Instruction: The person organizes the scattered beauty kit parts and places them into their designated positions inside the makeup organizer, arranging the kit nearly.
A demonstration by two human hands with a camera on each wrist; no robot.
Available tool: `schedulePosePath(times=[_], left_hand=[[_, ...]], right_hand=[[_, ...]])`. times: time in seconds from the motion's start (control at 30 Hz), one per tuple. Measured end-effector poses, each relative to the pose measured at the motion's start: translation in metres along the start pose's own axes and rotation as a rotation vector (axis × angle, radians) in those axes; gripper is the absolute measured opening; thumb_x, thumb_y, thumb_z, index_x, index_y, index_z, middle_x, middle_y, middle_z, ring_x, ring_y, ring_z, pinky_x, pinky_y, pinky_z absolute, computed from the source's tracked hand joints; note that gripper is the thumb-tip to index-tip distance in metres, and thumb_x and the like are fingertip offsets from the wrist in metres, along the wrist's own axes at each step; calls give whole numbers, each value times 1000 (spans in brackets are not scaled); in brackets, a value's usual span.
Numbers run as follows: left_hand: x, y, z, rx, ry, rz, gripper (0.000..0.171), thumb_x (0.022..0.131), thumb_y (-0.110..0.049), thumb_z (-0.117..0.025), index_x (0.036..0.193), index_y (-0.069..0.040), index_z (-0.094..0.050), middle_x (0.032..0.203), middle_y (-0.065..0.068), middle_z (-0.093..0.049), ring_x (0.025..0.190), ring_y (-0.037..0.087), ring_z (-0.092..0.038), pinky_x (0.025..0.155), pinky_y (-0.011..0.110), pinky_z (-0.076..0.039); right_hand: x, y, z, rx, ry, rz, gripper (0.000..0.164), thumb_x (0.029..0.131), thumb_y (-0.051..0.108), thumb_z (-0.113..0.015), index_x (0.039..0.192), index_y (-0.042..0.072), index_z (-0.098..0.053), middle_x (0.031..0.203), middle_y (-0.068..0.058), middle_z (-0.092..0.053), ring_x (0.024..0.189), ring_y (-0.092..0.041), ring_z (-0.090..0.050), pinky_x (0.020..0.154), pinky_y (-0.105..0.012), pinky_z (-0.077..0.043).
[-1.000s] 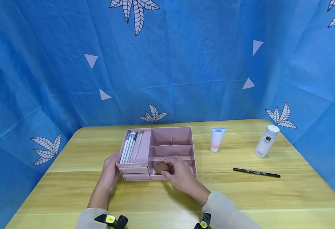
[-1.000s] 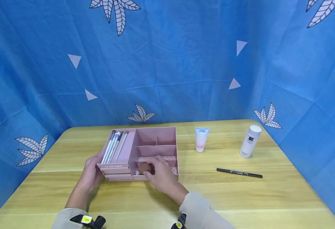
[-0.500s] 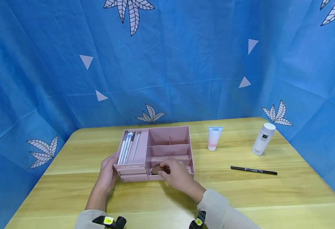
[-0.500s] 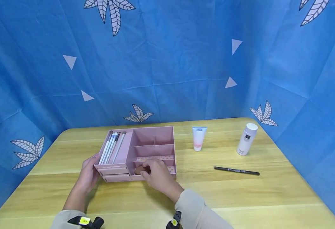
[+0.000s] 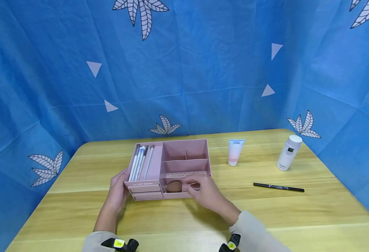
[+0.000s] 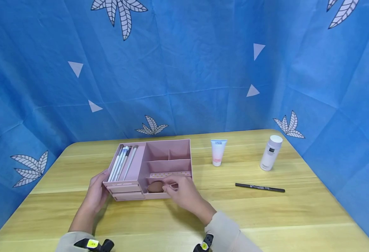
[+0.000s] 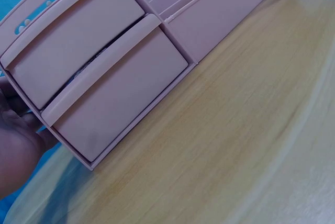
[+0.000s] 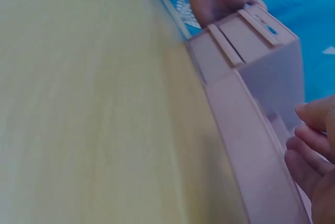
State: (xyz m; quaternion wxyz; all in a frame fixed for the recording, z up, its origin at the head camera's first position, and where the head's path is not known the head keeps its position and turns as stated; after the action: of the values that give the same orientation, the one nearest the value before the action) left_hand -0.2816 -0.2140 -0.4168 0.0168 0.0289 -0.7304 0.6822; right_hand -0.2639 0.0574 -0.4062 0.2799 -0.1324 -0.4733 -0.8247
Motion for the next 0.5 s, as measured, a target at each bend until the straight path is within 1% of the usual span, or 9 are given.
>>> schedulePosePath(times=[0.1,0.2,0.33,0.4,0.5], left_hand=[[0,0,0,5,2,-2,50,102,-23,-32,137,12,-35,103,-16,-62,102,0,-57,92,16,-47],[0,1,1,13,2,-4,49,102,-24,-32,137,12,-36,103,-16,-62,102,0,-58,91,16,-48],[0,1,0,18,5,-13,50,102,-24,-31,136,12,-36,104,-15,-62,102,0,-58,91,16,-48],[0,1,0,21,9,-17,50,103,-25,-31,136,12,-35,104,-16,-62,102,0,-58,92,16,-47],[0,0,-1,20,12,-21,51,103,-25,-31,137,13,-34,104,-18,-63,102,-1,-57,91,15,-47]], right_hand=[[-4,-4,15,53,-9,-34,17,82,2,-69,99,1,-70,96,-9,-71,90,-22,-66,78,-32,-57],[-8,-9,33,92,-43,-72,18,82,3,-70,99,0,-69,96,-11,-70,89,-22,-66,78,-30,-57],[-16,-18,60,144,-81,-127,20,81,1,-70,101,0,-68,97,-14,-69,89,-23,-67,79,-30,-57],[-21,-25,74,151,-87,-158,20,82,2,-70,102,-1,-67,98,-15,-69,89,-22,-67,80,-30,-57],[-30,-38,96,156,-66,-214,21,83,3,-69,103,-3,-66,100,-19,-68,89,-21,-67,79,-27,-57]])
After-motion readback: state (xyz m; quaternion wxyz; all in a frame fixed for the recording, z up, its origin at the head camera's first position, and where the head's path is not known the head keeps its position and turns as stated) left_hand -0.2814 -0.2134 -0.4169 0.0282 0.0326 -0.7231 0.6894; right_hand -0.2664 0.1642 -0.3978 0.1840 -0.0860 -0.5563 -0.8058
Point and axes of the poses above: each hand's wrist, its own x-axis towards the middle knuckle, its own z-axis out of the back of the hand, y = z × x, the point moved 6 cm from there along x, towards the middle knuckle
